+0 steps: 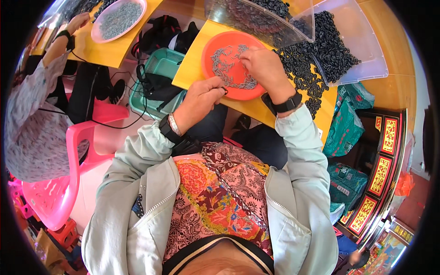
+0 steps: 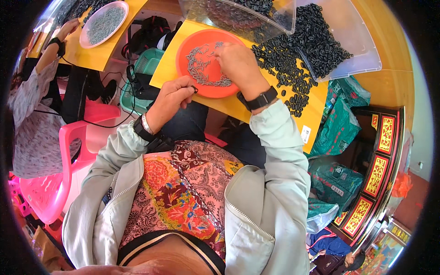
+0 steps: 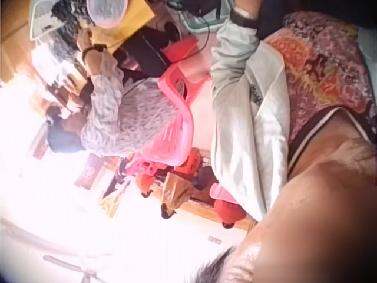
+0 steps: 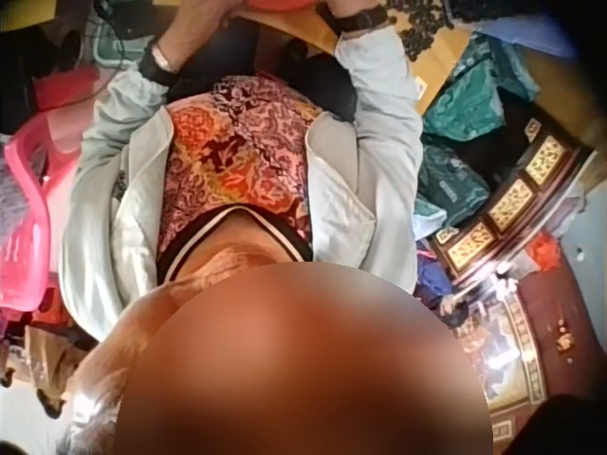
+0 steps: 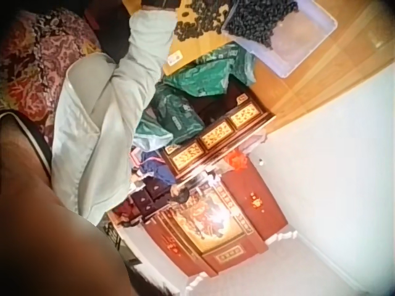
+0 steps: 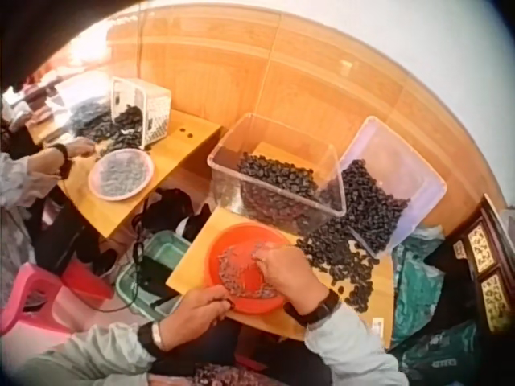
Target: Sorting small black hardware components into a container at a workstation.
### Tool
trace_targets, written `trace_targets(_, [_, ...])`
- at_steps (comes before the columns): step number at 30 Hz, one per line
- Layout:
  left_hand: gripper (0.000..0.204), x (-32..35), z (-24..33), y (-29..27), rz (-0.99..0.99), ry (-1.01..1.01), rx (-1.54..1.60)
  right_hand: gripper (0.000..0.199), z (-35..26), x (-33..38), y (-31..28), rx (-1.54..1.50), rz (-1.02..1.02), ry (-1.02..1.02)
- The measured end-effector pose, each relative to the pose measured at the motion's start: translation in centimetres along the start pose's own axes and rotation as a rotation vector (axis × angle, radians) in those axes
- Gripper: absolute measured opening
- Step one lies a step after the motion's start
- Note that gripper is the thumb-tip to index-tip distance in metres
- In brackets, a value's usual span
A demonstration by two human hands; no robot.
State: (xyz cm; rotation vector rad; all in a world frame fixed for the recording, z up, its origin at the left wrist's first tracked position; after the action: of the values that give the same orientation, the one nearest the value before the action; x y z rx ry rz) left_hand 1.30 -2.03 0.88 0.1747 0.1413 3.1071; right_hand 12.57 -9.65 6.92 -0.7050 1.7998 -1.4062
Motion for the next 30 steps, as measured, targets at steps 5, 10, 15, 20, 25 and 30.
trace_targets(5, [0.015,-0.1,-0.2,0.0,0.002,0.006,-0.019,0.011,-1.3,-0.8,1.4,0.224,-0.046,-0.161])
trace_targets(10, [0.015,0.1,-0.3,-0.2,0.014,-0.022,0.012,0.013,-2.4,-1.1,1.6,0.301,-0.051,-0.239])
trace_targets(15, [0.016,0.2,-0.2,-0.3,0.035,-0.01,0.037,0.012,-2.9,-1.1,1.7,0.335,-0.024,-0.242])
trace_targets(20, [0.016,0.2,-0.1,-0.1,0.029,0.002,0.018,0.012,-3.7,-1.0,1.7,0.34,0.003,-0.275])
trace_targets(25, [0.016,0.0,-0.1,0.2,0.025,-0.01,0.024,0.009,-1.0,-0.8,0.9,0.179,0.071,-0.047])
trace_targets(30, [0.015,-0.1,-0.2,0.2,0.009,-0.037,0.126,0.01,2.8,1.6,-0.1,-0.432,0.001,0.304])
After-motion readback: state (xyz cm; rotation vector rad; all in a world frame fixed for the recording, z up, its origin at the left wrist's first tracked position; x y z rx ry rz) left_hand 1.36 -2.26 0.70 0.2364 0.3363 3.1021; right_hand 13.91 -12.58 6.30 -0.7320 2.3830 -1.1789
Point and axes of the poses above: each hand's wrist, its own x-axis away from the middle knuckle, its own y-axis out of the palm, z = x × y, the point moved 10 cm from there along -x, towards the middle knuckle, and after that the axes turned 1 degree about x, right-handed, at the moved point
